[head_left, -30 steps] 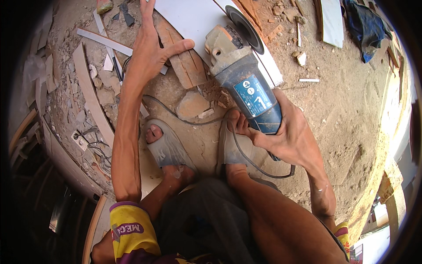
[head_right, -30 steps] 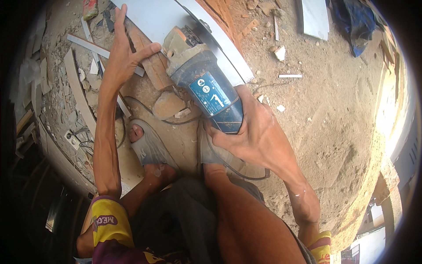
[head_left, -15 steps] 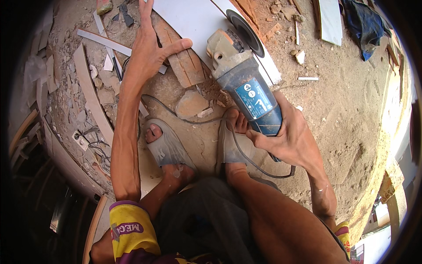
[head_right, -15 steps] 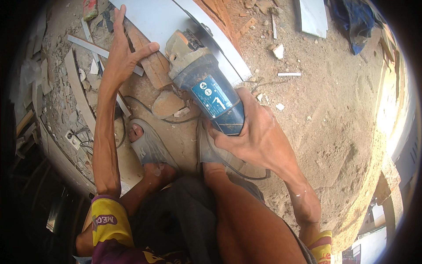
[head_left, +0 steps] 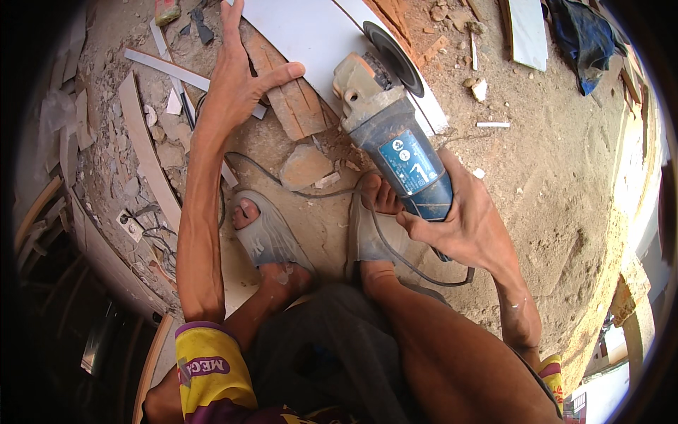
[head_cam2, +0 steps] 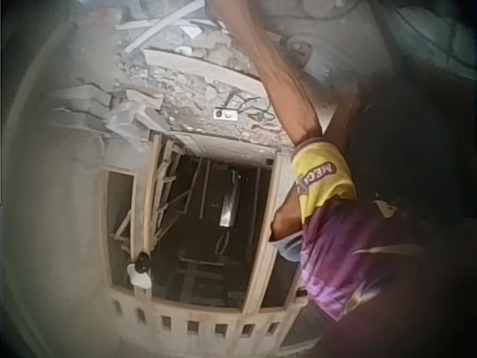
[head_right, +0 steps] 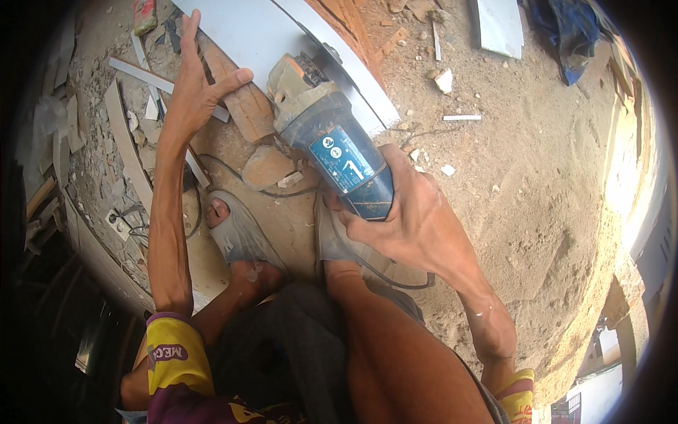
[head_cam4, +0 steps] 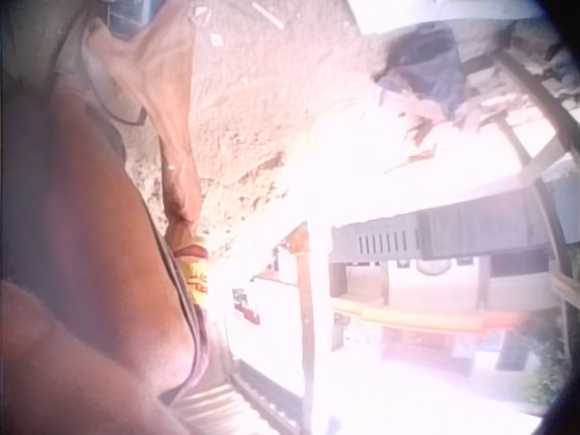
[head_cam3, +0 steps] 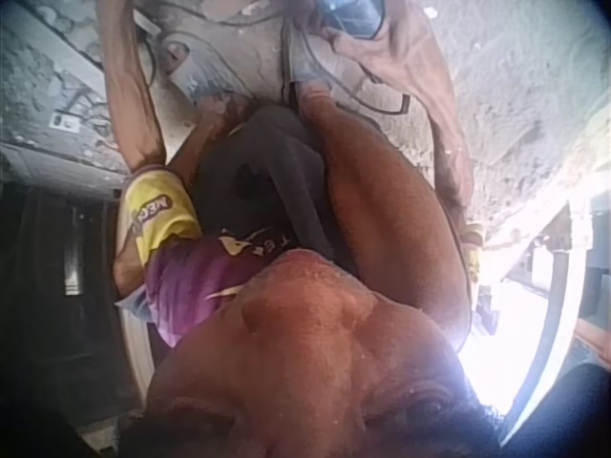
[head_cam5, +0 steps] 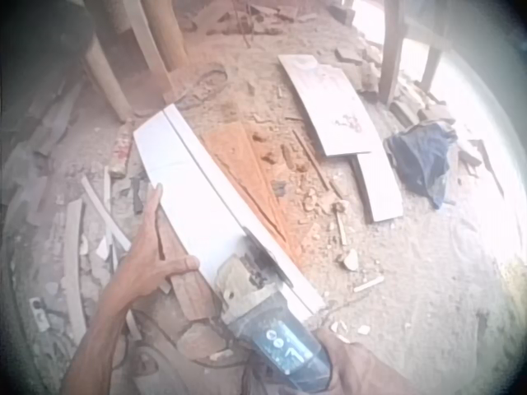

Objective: The person holds a white tile strip by hand and uses an angle grinder to cut through it while working on a debris-strewn floor.

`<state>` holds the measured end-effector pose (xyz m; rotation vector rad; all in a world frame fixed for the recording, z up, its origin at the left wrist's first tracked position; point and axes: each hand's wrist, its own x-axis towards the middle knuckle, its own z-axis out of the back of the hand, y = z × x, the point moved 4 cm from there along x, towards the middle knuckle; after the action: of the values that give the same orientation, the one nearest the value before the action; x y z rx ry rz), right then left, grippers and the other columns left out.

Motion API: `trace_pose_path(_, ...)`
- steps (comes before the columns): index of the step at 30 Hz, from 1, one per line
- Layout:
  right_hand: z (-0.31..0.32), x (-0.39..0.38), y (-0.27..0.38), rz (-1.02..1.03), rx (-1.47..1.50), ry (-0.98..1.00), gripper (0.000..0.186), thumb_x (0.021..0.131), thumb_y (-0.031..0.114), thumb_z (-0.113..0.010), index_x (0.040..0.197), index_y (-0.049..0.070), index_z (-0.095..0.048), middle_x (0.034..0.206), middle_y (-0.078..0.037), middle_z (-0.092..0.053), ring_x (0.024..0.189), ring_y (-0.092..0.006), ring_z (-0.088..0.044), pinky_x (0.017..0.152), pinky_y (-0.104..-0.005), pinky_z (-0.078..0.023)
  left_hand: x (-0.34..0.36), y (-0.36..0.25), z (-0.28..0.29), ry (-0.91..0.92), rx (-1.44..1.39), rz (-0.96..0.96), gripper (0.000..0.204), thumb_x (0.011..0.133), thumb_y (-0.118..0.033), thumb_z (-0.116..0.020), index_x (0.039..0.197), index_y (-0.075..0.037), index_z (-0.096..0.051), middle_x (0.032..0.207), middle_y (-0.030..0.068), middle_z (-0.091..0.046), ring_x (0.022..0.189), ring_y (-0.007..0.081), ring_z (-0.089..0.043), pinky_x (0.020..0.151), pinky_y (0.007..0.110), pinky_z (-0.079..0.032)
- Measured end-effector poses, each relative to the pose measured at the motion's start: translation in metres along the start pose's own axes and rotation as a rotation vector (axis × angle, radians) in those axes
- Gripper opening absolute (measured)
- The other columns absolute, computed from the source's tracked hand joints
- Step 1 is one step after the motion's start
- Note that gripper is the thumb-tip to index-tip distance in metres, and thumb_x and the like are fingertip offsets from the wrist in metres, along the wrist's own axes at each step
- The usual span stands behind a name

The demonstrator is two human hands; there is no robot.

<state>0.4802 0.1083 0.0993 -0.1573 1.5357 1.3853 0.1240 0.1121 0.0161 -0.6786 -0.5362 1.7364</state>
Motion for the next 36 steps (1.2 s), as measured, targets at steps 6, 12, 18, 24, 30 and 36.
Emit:
trace_pose_path(6, 0.001, -0.002, -0.003, 0.01, -0.017, -0.007, 0.07, 0.076, 0.027, -0.093, 0.132, -0.004, -0.066, 0.106, -0.017, -0.078, 0.099, -0.0275, -0.077, 0.096, -0.0435, -0.06, -0.003, 0.026, -0.012, -0.061, 0.05, -0.056, 0.151, 0.075, -0.07, -0.097, 0.184, -0.013, -0.01, 0.188, 0.0345, -0.006, 0.174, 0.0481, -0.02, 0.141, 0.054, -0.024)
trace_pose_path(12, 0.001, -0.004, -0.005, 0.009, -0.022, -0.006, 0.07, 0.076, 0.026, -0.093, 0.133, -0.004, -0.066, 0.106, -0.018, -0.078, 0.098, -0.0278, -0.077, 0.096, -0.0438, -0.061, -0.003, 0.026, -0.011, -0.055, 0.042, -0.058, 0.151, 0.076, -0.07, -0.097, 0.184, -0.012, -0.009, 0.188, 0.0341, -0.005, 0.174, 0.0474, -0.019, 0.142, 0.054, -0.023)
trace_pose_path(18, 0.002, -0.006, -0.009, 0.086, -0.043, 0.0, 0.07, 0.081, 0.029, -0.091, 0.136, -0.003, -0.061, 0.108, -0.026, -0.08, 0.098, -0.0366, -0.081, 0.093, -0.0467, -0.064, -0.003, 0.025, -0.012, -0.057, 0.047, -0.077, 0.15, 0.077, -0.068, -0.097, 0.184, -0.012, -0.009, 0.188, 0.0337, -0.006, 0.175, 0.0469, -0.018, 0.142, 0.053, -0.022)
trace_pose_path(24, 0.003, -0.009, -0.005, -0.029, 0.003, 0.01, 0.067, 0.077, 0.025, -0.092, 0.131, -0.004, -0.066, 0.105, -0.018, -0.079, 0.097, -0.0277, -0.077, 0.095, -0.0433, -0.061, -0.003, 0.028, -0.012, -0.062, 0.045, -0.079, 0.149, 0.077, -0.068, -0.097, 0.184, -0.013, -0.01, 0.188, 0.0336, -0.006, 0.175, 0.0469, -0.018, 0.142, 0.053, -0.022)
trace_pose_path(30, 0.003, -0.01, -0.006, -0.042, -0.034, 0.016, 0.067, 0.077, 0.028, -0.092, 0.13, -0.004, -0.065, 0.104, -0.018, -0.078, 0.096, -0.0281, -0.076, 0.094, -0.0438, -0.06, -0.003, 0.029, -0.012, -0.065, 0.068, -0.078, 0.15, 0.076, -0.07, -0.096, 0.184, -0.014, -0.01, 0.188, 0.0338, -0.008, 0.174, 0.0478, -0.02, 0.142, 0.054, -0.023)
trace_pose_path(36, 0.003, -0.012, -0.008, -0.039, -0.022, 0.018, 0.067, 0.078, 0.028, -0.092, 0.131, -0.003, -0.065, 0.105, -0.018, -0.077, 0.098, -0.0283, -0.076, 0.095, -0.0438, -0.059, -0.003, 0.028, -0.011, -0.067, 0.061, -0.071, 0.149, 0.076, -0.07, -0.096, 0.184, -0.013, -0.011, 0.188, 0.0337, -0.008, 0.174, 0.0478, -0.02, 0.142, 0.054, -0.023)
